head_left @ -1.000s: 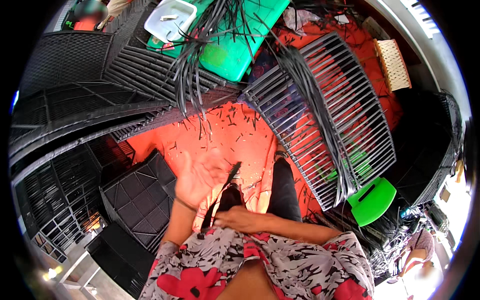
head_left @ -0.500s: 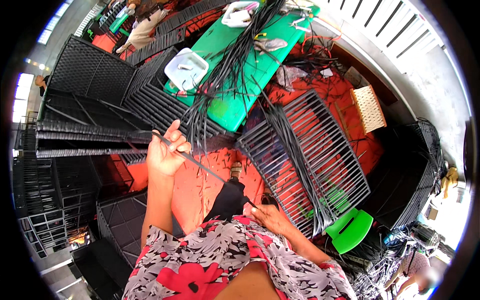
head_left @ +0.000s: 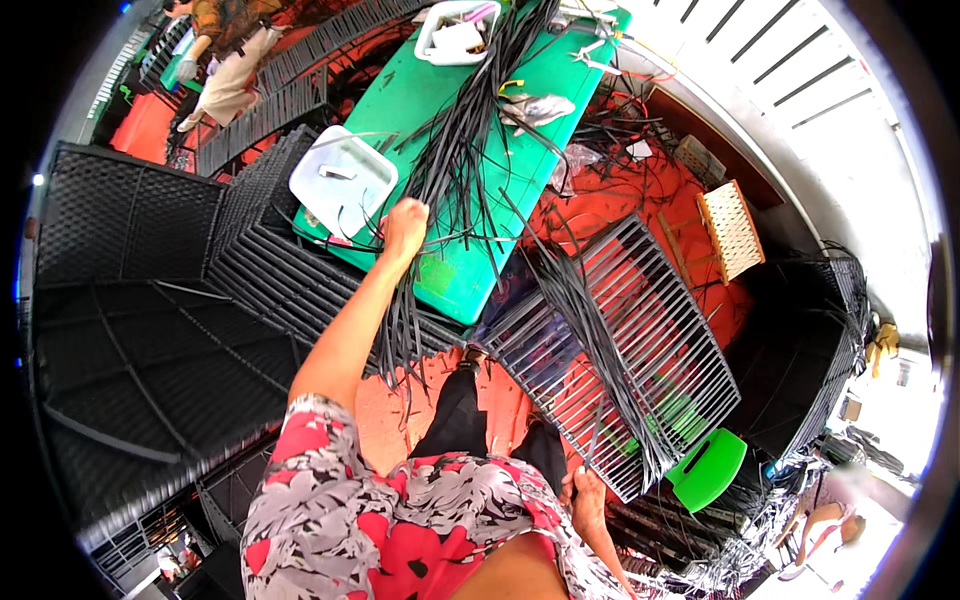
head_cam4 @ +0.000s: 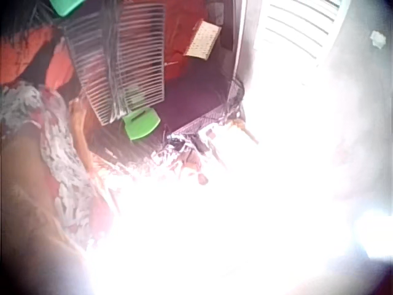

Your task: The person walks through a workshop and picks up a bundle of black plastic strips from a green table. They then hold the strips in both hands and repeatedly separate, align, and inspect them.

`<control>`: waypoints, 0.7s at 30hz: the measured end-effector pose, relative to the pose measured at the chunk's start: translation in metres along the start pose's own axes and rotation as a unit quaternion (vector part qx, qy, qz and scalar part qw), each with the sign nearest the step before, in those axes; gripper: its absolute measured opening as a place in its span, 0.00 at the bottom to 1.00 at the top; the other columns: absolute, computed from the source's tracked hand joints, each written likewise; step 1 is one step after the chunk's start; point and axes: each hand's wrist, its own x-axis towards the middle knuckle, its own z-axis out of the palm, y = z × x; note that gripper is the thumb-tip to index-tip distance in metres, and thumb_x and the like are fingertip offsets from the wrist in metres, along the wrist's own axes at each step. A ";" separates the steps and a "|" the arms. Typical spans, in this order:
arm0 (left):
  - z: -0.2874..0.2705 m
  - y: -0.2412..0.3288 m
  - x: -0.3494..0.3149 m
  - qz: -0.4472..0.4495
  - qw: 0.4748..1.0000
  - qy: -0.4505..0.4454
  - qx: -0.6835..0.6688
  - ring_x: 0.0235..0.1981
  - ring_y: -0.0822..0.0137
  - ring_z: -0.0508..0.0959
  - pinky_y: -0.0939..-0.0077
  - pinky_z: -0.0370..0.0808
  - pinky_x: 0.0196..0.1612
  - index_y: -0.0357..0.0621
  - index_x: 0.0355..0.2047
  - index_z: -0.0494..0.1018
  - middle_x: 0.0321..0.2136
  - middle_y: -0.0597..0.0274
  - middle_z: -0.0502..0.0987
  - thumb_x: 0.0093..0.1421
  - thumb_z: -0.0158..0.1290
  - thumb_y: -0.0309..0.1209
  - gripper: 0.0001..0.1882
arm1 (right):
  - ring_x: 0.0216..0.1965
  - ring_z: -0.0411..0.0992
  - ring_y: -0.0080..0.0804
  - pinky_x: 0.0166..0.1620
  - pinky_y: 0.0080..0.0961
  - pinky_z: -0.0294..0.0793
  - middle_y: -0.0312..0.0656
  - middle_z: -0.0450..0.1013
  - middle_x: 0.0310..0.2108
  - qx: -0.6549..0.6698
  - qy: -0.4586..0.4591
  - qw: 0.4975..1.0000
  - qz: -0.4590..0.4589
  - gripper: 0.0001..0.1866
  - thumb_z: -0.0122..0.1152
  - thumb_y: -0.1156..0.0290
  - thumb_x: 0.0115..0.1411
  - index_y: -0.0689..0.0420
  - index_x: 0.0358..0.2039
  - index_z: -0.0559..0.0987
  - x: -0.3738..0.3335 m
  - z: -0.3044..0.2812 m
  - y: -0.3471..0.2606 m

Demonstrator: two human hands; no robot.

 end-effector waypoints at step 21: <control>0.142 -0.022 0.177 -0.081 0.935 -0.083 0.336 0.59 0.48 0.53 0.51 0.52 0.55 0.43 0.62 0.35 0.58 0.40 0.49 0.30 0.64 0.55 0.67 | 0.20 0.68 0.22 0.27 0.18 0.68 0.37 0.70 0.19 -0.049 0.069 0.993 0.079 0.18 0.47 0.61 0.61 0.63 0.30 0.76 0.043 0.077 0.027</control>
